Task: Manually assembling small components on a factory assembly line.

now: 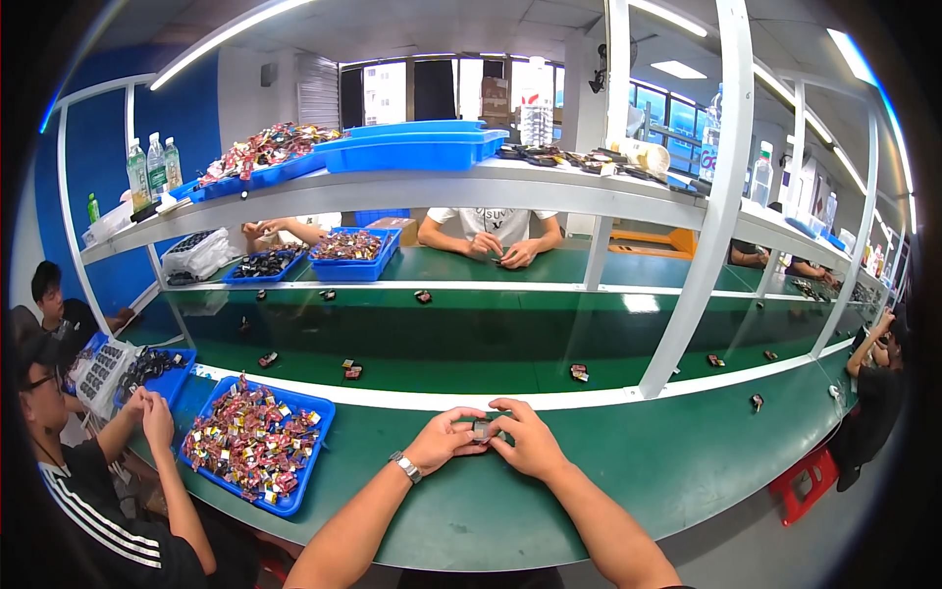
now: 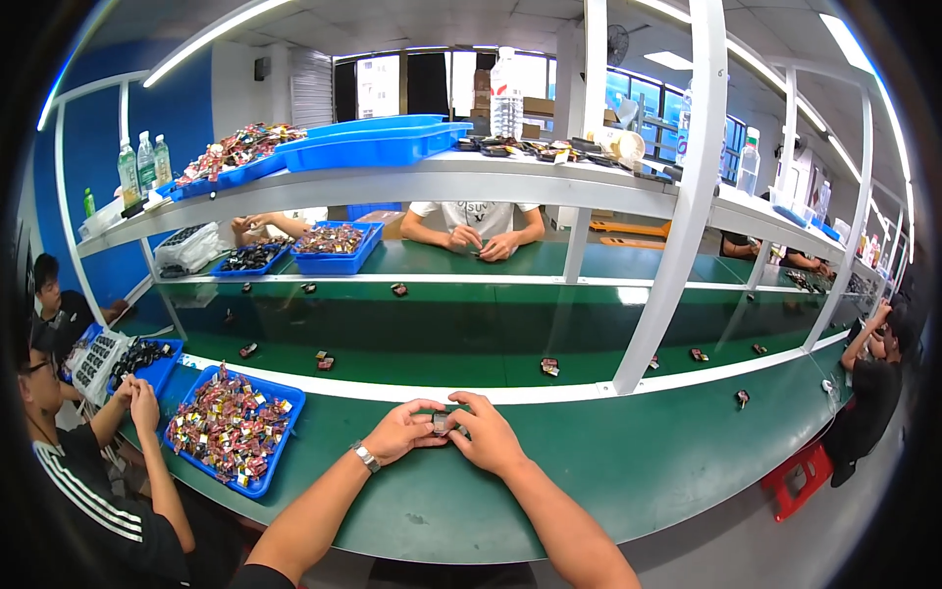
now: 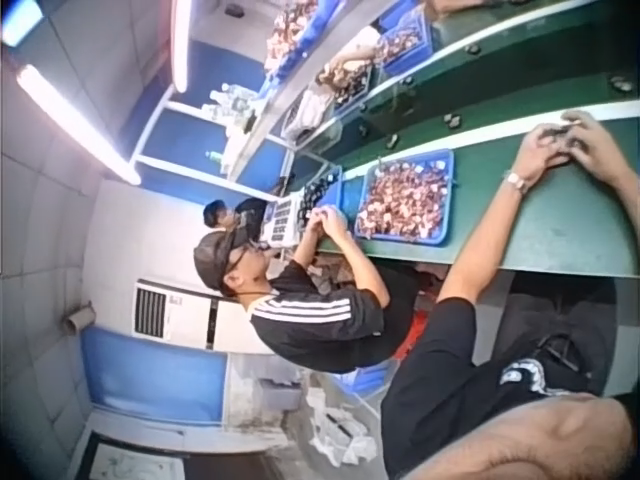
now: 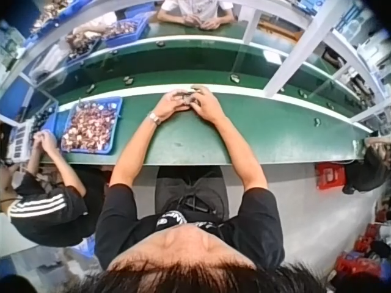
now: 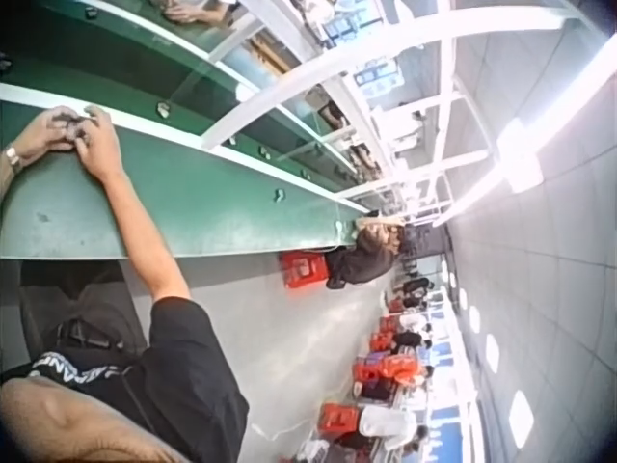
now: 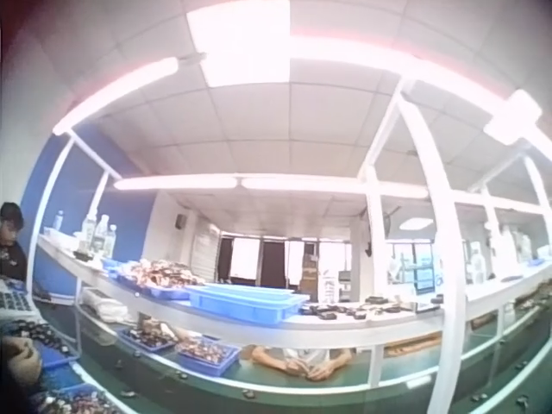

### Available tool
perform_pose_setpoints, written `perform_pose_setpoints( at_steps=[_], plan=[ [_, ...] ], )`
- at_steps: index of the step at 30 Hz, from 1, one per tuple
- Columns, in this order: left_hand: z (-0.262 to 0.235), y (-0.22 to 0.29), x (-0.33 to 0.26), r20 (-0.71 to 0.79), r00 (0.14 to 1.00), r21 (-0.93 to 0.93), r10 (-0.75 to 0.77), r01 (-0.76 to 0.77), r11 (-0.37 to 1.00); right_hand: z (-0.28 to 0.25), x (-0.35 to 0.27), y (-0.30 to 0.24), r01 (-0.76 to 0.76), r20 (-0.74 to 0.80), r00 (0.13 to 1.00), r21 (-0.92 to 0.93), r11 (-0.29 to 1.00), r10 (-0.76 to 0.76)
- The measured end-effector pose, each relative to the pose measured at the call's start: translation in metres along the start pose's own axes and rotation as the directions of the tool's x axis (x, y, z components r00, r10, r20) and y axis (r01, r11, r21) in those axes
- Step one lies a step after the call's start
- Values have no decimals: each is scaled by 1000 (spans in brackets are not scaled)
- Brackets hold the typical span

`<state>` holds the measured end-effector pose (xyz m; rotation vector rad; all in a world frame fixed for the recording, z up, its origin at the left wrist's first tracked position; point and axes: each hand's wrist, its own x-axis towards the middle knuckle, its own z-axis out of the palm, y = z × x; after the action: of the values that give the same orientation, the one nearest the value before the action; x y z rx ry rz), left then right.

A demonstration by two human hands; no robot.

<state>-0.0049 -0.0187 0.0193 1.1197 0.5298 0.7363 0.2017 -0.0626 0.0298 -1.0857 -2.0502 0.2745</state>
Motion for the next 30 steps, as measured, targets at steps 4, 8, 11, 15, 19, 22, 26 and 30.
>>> perform_pose_setpoints(
  at_steps=[4, 8, 11, 15, 19, 22, 26, 30],
  plan=[
    [-2, -6, 3, 0, 1000, 23, -14, 14, 1000, -1, 1, 4, 37, 28, 999, -45, 998, -36],
    [-4, -5, 3, 22, 1000, -9, -11, 12, 1000, 1, 1, -1, -13, 8, 1000, 8, 1000, 13],
    [-7, -5, 3, 61, 998, -12, -15, 15, 1000, 4, 0, -2, -74, -16, 997, 41, 996, 75],
    [-6, -5, 2, 92, 996, 41, -6, 2, 999, 7, 0, -1, -103, -17, 994, 49, 993, 104],
    [-6, -5, 2, 80, 997, 26, -10, 8, 1000, 5, 0, 0, -93, 2, 996, 53, 994, 93],
    [-6, -5, 3, 64, 997, 24, -48, 47, 999, 2, -2, 0, -42, 43, 998, 78, 996, 39],
    [-6, -4, 2, 72, 996, 16, -52, 50, 999, 2, -3, -5, -65, 60, 996, 82, 994, 60],
    [-7, -5, 3, 72, 997, -32, -42, 44, 998, 5, -3, -9, -113, -21, 993, 54, 992, 114]
  ],
)
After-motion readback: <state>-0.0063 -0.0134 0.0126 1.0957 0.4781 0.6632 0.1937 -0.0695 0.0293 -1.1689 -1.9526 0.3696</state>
